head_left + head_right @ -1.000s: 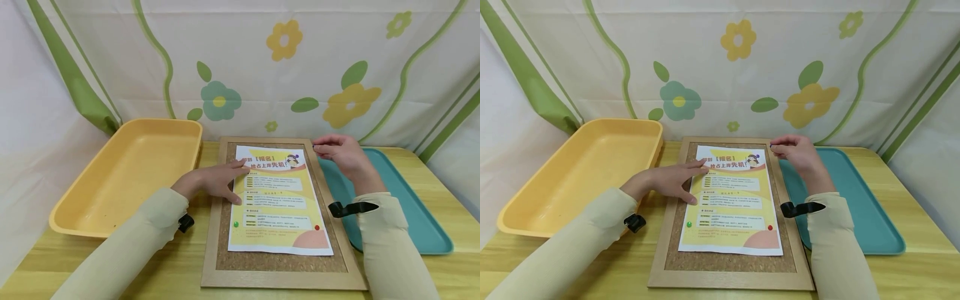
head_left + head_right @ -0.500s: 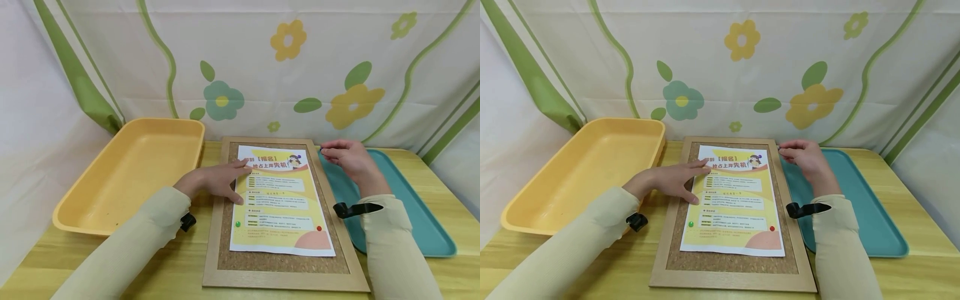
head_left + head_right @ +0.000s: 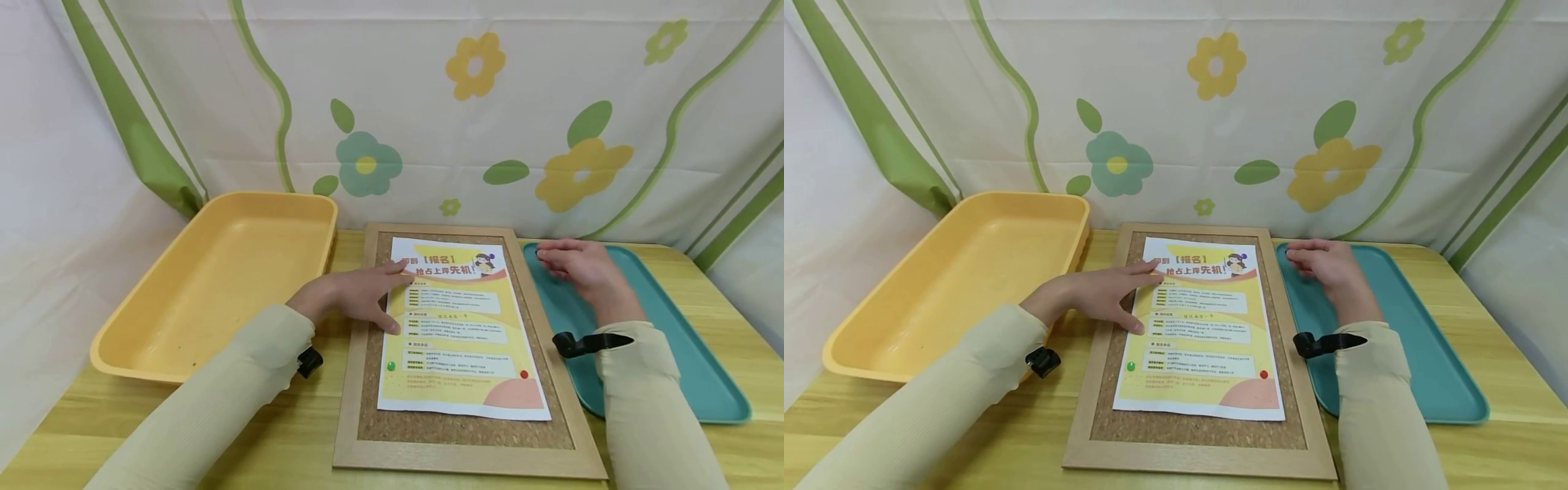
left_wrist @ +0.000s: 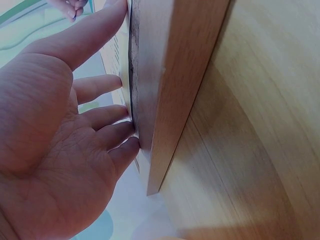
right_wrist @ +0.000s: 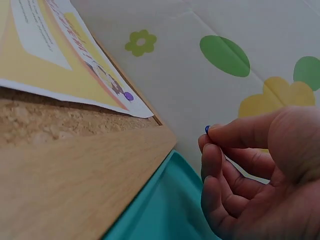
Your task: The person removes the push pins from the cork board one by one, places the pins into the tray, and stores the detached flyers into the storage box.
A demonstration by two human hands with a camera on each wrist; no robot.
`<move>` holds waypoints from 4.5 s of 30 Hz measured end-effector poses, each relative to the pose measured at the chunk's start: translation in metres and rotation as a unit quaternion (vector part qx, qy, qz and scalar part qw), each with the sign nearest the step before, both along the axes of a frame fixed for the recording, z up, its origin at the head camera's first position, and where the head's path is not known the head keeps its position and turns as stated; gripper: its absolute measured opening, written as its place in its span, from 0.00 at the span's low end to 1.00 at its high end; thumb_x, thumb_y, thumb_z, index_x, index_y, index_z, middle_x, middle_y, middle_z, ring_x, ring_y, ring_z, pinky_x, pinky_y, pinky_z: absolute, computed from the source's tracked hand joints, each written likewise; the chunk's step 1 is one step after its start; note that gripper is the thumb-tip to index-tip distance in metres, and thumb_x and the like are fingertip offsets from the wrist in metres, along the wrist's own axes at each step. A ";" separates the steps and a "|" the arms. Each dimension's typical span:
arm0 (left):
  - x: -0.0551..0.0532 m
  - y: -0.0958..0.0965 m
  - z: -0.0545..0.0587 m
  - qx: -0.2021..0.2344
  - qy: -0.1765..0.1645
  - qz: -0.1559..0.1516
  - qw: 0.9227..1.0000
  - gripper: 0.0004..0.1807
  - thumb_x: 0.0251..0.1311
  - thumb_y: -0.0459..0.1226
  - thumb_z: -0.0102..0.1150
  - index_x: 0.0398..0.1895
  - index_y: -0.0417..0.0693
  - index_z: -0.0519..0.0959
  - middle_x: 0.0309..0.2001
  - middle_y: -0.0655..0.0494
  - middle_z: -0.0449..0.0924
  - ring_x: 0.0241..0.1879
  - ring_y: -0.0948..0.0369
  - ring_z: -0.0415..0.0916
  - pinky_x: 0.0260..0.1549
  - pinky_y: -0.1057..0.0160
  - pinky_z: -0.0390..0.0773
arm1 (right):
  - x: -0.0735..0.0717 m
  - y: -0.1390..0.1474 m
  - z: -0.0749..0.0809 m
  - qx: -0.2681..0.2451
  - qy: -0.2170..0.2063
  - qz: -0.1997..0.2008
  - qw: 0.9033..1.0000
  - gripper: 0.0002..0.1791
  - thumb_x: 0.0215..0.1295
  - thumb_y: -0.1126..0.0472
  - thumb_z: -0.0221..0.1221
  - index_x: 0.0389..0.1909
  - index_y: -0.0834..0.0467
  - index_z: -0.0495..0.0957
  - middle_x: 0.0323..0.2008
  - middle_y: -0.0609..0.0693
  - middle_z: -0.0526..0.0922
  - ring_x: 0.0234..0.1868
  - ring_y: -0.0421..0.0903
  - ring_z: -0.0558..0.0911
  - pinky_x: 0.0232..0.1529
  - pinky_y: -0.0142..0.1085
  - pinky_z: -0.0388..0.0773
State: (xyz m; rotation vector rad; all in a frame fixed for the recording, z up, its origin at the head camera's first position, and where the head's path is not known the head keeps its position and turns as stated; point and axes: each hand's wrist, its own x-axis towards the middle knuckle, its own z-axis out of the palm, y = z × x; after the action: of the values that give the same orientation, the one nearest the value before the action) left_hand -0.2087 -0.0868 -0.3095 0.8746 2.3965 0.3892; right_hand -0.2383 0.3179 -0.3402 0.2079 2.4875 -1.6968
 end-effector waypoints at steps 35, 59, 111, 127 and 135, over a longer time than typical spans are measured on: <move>-0.001 0.002 0.000 -0.011 -0.004 0.006 1.000 0.55 0.68 0.53 0.69 0.88 0.56 0.46 0.89 0.57 0.27 0.88 0.52 0.29 0.85 0.45 0.44 | -0.005 -0.001 -0.014 0.055 -0.048 -0.044 0.996 0.26 0.78 0.60 0.61 0.70 0.71 0.74 0.25 0.26 0.83 0.31 0.25 0.84 0.38 0.24 0.83; -0.002 0.002 0.000 -0.010 -0.010 0.003 1.000 0.54 0.69 0.53 0.68 0.89 0.54 0.45 0.89 0.56 0.25 0.88 0.52 0.28 0.85 0.45 0.44 | -0.011 0.003 -0.011 0.052 -0.086 -0.039 0.994 0.24 0.78 0.62 0.60 0.69 0.68 0.75 0.26 0.30 0.85 0.32 0.27 0.86 0.41 0.26 0.85; -0.003 0.000 -0.003 -0.004 -0.011 0.008 1.000 0.56 0.69 0.54 0.69 0.89 0.53 0.45 0.89 0.54 0.25 0.88 0.52 0.28 0.85 0.46 0.45 | -0.020 0.005 0.001 -0.025 -0.155 -0.074 0.985 0.03 0.76 0.62 0.62 0.43 0.57 0.79 0.22 0.42 0.90 0.30 0.33 0.91 0.41 0.28 0.88; -0.004 0.000 -0.003 -0.004 -0.010 0.007 1.000 0.56 0.69 0.53 0.69 0.89 0.54 0.44 0.89 0.56 0.25 0.88 0.53 0.29 0.85 0.46 0.46 | -0.022 0.006 0.001 -0.040 -0.161 -0.068 0.984 0.03 0.76 0.63 0.61 0.39 0.56 0.80 0.22 0.43 0.90 0.29 0.34 0.91 0.40 0.28 0.88; -0.005 0.001 -0.004 0.002 -0.016 0.005 1.000 0.56 0.69 0.53 0.69 0.89 0.53 0.44 0.89 0.55 0.25 0.88 0.53 0.28 0.85 0.47 0.45 | -0.020 0.014 -0.004 -0.045 -0.159 -0.050 0.985 0.03 0.76 0.63 0.62 0.39 0.55 0.82 0.24 0.42 0.91 0.31 0.33 0.91 0.42 0.28 0.87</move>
State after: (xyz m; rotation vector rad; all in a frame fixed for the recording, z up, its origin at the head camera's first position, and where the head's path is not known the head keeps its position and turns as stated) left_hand -0.2135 -0.0855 -0.3134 0.8527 2.3718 0.4089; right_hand -0.2581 0.3315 -0.3440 0.5557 2.1980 -1.6566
